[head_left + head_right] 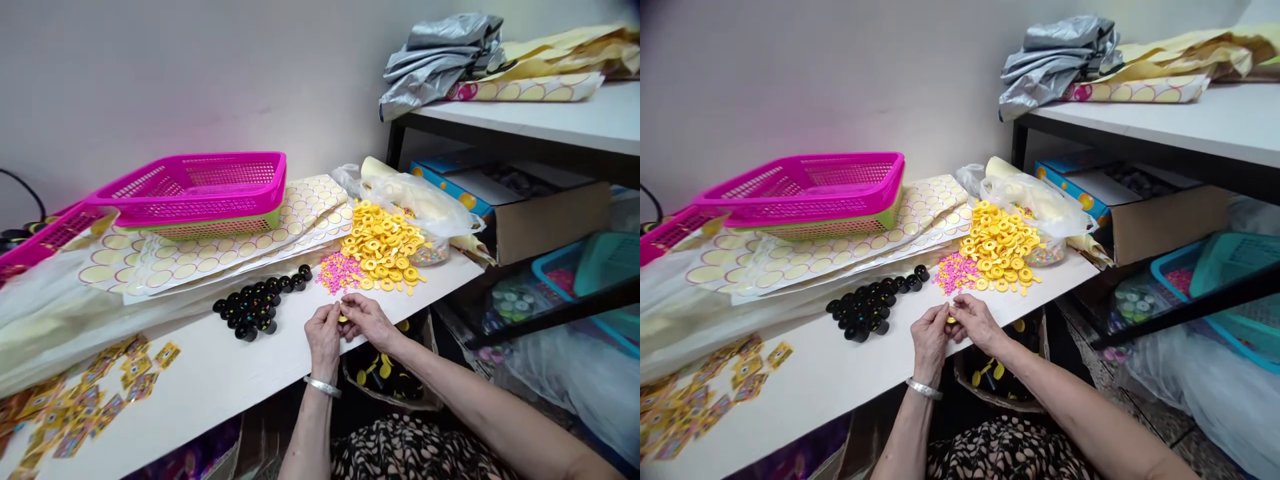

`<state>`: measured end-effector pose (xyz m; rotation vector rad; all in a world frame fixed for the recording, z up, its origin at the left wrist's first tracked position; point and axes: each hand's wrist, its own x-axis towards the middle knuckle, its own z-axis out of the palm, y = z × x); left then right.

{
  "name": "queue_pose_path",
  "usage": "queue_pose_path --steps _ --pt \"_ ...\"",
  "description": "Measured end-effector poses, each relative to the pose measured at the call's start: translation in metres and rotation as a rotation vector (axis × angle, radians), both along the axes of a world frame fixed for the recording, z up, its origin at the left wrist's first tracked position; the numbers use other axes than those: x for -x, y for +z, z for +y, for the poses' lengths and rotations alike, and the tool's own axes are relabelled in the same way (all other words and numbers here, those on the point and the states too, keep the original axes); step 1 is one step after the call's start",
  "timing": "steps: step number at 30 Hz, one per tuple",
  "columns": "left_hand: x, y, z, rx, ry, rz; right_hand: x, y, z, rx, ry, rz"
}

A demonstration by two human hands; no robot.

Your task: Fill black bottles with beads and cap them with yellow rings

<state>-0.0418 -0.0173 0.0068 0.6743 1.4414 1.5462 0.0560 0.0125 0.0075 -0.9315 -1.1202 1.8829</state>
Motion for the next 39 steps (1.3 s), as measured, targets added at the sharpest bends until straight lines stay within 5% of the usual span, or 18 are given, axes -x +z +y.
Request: queue_pose_path --steps 10,18,24,28,35,39 --pt "0.028 0.005 -0.012 0.056 -0.428 0.033 0.001 -0.006 0.007 -0.007 -0.115 0.047" --pt "0.008 -0.005 -0.008 0.0 -0.216 0.412 -0.007 -0.005 0.009 0.05 -0.133 0.243" --pt "0.008 -0.015 -0.015 -0.032 -0.152 0.379 -0.024 -0.006 0.015 0.012 -0.284 0.142" --pt "0.008 -0.007 -0.018 -0.05 -0.125 0.377 -0.035 -0.011 0.019 -0.123 -0.314 -0.196" --pt "0.01 -0.006 -0.018 -0.055 -0.116 0.343 -0.046 -0.016 0.03 -0.837 -0.202 -0.825" --pt "0.012 -0.005 -0.018 -0.054 -0.158 0.369 -0.044 -0.003 0.025 -0.892 -0.33 -0.839"
